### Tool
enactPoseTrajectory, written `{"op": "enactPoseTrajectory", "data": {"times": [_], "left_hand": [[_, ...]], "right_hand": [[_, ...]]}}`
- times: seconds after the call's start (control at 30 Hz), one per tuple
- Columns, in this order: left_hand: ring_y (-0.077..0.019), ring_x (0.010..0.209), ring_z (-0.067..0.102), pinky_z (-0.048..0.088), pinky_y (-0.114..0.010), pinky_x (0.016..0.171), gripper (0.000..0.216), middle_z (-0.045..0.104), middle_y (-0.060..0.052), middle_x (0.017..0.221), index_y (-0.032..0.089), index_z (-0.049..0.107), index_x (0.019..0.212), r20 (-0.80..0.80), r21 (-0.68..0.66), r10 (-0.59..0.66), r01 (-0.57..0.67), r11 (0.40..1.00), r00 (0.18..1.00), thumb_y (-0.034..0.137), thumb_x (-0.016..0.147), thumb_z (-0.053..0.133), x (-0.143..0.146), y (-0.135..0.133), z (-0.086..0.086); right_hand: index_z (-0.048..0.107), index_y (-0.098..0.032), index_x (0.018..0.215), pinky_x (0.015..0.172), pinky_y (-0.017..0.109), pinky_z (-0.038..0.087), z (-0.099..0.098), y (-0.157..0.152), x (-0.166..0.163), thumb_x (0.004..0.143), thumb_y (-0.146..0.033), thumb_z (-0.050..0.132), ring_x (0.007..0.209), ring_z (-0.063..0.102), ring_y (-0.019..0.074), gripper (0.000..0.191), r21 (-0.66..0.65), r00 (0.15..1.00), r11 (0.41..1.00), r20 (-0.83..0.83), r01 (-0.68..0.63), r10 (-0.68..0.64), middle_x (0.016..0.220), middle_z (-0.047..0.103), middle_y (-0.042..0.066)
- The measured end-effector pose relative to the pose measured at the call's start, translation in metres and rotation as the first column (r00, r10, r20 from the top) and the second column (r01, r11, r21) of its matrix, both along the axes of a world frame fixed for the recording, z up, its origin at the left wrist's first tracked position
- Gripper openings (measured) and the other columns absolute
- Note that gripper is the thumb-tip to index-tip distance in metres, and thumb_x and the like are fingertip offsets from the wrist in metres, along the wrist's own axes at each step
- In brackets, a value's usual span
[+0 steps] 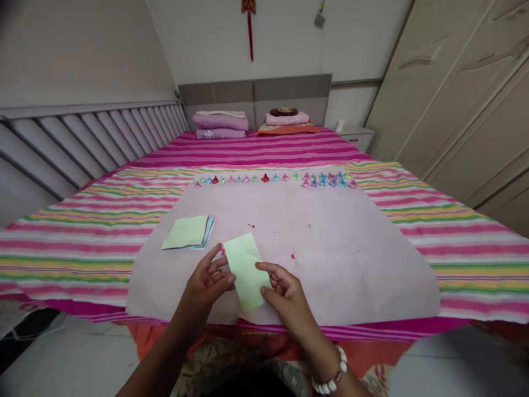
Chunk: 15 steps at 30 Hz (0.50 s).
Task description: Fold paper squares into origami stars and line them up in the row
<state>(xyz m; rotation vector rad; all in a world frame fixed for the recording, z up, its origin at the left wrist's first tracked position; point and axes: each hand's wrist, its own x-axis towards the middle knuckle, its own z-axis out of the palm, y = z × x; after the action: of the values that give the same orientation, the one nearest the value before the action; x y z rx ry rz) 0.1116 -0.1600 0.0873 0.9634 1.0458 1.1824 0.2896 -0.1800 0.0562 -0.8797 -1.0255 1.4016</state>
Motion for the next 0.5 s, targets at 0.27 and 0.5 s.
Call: {"op": "enactPoseTrajectory", "data": {"times": [0.27, 0.5], "left_hand": [[-0.0113, 0.061, 0.058, 0.044, -0.021, 0.056, 0.044, 0.063, 0.002, 0.066, 0.013, 0.06, 0.108, -0.073, 0.018, -0.088, 0.09, 0.996, 0.993, 0.028, 0.069, 0.073, -0.0029, 0.0021, -0.0053], [-0.0185, 0.075, 0.063, 0.049, -0.031, 0.07, 0.056, 0.067, -0.004, 0.081, 0.014, 0.051, 0.12, -0.162, 0.081, 0.081, -0.068, 0.994, 0.984, 0.031, 0.07, 0.071, -0.0012, 0.0023, -0.0089]], "right_hand": [[0.055, -0.026, 0.125, 0.072, 0.03, 0.05, -0.0017, 0.0001, -0.0008, 0.072, -0.023, 0.075, 0.086, 0.064, 0.0195, 0.056, -0.016, 0.995, 1.0, -0.098, 0.003, -0.005, 0.099, 0.069, 0.005], [0.056, -0.024, 0.126, 0.059, 0.024, 0.047, 0.0027, -0.002, -0.0008, 0.067, -0.022, 0.079, 0.068, 0.058, 0.0141, 0.064, -0.06, 0.996, 0.996, -0.062, 0.067, -0.07, 0.076, 0.066, 0.0]]}}
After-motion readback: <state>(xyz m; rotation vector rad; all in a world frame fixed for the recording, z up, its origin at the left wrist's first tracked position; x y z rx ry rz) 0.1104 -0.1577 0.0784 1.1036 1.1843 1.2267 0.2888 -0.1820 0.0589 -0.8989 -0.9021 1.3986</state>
